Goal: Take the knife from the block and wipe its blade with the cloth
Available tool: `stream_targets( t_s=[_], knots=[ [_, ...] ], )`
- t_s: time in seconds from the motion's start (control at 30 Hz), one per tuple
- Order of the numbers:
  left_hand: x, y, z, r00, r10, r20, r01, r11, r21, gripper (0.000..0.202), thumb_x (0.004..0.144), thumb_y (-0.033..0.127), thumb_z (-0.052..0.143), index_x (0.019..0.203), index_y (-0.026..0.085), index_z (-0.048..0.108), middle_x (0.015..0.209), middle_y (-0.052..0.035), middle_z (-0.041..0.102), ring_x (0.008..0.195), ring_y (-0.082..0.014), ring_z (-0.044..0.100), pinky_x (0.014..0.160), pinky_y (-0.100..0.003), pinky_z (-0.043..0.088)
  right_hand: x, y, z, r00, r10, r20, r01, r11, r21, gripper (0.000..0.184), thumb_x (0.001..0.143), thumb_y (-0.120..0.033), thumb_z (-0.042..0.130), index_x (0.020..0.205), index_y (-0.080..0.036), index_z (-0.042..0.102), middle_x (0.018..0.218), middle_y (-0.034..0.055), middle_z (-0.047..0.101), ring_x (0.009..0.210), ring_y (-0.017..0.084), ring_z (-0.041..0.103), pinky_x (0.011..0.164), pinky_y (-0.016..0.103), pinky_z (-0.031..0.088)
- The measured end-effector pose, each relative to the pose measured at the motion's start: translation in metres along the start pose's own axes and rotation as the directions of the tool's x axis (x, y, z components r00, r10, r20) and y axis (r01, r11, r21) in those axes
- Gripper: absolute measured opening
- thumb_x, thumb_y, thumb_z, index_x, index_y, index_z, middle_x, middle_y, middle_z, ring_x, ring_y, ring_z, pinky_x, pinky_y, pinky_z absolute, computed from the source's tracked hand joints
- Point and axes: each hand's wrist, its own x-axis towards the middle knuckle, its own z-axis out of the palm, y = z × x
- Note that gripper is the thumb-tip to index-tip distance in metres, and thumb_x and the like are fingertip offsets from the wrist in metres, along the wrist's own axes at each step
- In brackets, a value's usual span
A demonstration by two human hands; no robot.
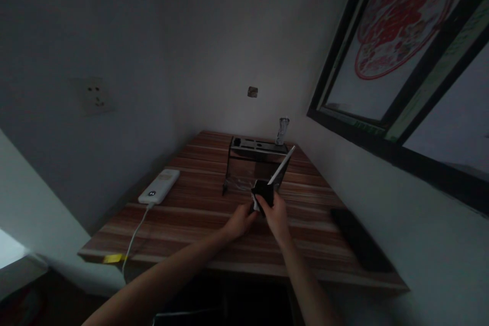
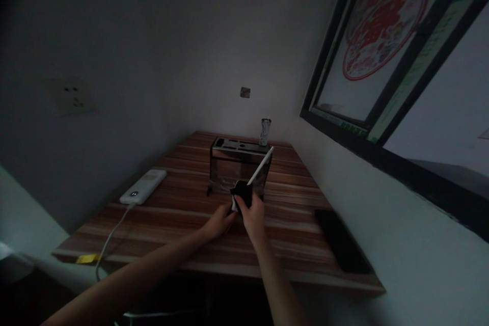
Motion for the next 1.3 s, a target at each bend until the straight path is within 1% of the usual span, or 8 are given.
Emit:
stream_targets(
  t_s=[0.1,0.2,0.27,0.33,0.6,0.83,1.07,1.3],
  knots=[
    [0.000,0.002,0.000,1.000,0.013,0.001,-0.013,1.000,0.008,0.018,0.077,0.015,0.045,0.086,0.011,0.060,0.061,0.0003,0.061,0.053,-0.0128,0.054,0.053,-0.021,0.043,0.000,0.004,-0.002,1.000,0.010,0.015,-0.010,1.000,-0.005,0.032,0.071,-0.042,0.066,0.091,-0.017,0.067,0.089,0.0099,0.072,0.081,0.026,0.065,0.074,0.036,0.051],
    [0.001,0.004,-0.001,0.999,0.034,-0.002,-0.034,0.999,0.018,0.020,0.077,0.013,0.045,0.088,0.010,0.061,0.075,-0.0038,0.067,0.068,-0.0163,0.059,0.065,-0.024,0.047,0.003,0.007,-0.005,1.000,0.019,0.018,-0.019,1.000,-0.003,0.032,0.069,-0.041,0.068,0.089,-0.016,0.067,0.087,0.0099,0.072,0.078,0.026,0.066,0.073,0.036,0.051],
    [0.001,0.003,-0.001,0.999,0.047,0.000,-0.047,0.999,0.023,0.022,0.076,0.011,0.046,0.091,0.010,0.062,0.085,-0.0054,0.069,0.078,-0.0180,0.060,0.073,-0.026,0.047,0.004,0.009,-0.005,0.999,0.026,0.020,-0.026,1.000,0.001,0.032,0.068,-0.041,0.069,0.088,-0.016,0.067,0.086,0.0098,0.072,0.078,0.026,0.066,0.071,0.036,0.052],
    [0.002,0.002,-0.001,0.999,0.054,0.007,-0.054,0.998,0.026,0.023,0.075,0.010,0.046,0.092,0.010,0.062,0.089,-0.0059,0.069,0.081,-0.0187,0.061,0.076,-0.027,0.046,0.004,0.011,-0.005,0.999,0.033,0.019,-0.033,0.999,0.005,0.032,0.067,-0.041,0.069,0.087,-0.016,0.068,0.086,0.0095,0.072,0.078,0.026,0.066,0.071,0.036,0.052],
    [0.001,0.000,-0.001,0.996,0.088,0.024,-0.089,0.995,0.043,0.023,0.077,0.014,0.047,0.094,0.011,0.063,0.089,-0.0065,0.069,0.081,-0.0196,0.062,0.075,-0.027,0.046,0.001,0.012,-0.006,0.997,0.077,-0.028,-0.076,0.997,0.023,0.032,0.067,-0.042,0.069,0.086,-0.016,0.067,0.081,0.0081,0.072,0.074,0.025,0.066,0.067,0.034,0.052],
    [0.000,0.002,-0.002,0.996,0.085,0.021,-0.086,0.995,0.052,0.024,0.080,0.019,0.046,0.096,0.010,0.062,0.086,-0.0062,0.068,0.076,-0.0184,0.061,0.070,-0.025,0.046,0.011,0.008,-0.011,0.996,0.079,-0.031,-0.077,0.995,0.059,0.035,0.068,-0.045,0.069,0.084,-0.015,0.067,0.078,0.0075,0.071,0.071,0.024,0.065,0.062,0.032,0.051],
    [-0.002,0.008,-0.002,0.996,0.093,0.016,-0.094,0.994,0.061,0.027,0.084,0.032,0.048,0.091,0.011,0.063,0.080,-0.0046,0.066,0.075,-0.0182,0.059,0.068,-0.024,0.044,0.032,-0.010,-0.029,0.995,0.032,-0.093,-0.026,0.998,0.059,0.035,0.069,-0.047,0.067,0.078,-0.014,0.066,0.072,0.0064,0.069,0.065,0.021,0.063,0.059,0.030,0.048],
    [-0.003,0.008,-0.001,0.995,0.101,0.019,-0.102,0.992,0.073,0.027,0.085,0.035,0.048,0.084,0.011,0.062,0.074,-0.0017,0.063,0.070,-0.0158,0.057,0.065,-0.023,0.042,0.059,-0.031,-0.051,0.988,-0.044,-0.146,0.053,0.997,0.063,0.037,0.069,-0.048,0.068,0.083,-0.014,0.066,0.075,0.0052,0.068,0.066,0.018,0.061,0.060,0.028,0.048]
  ],
)
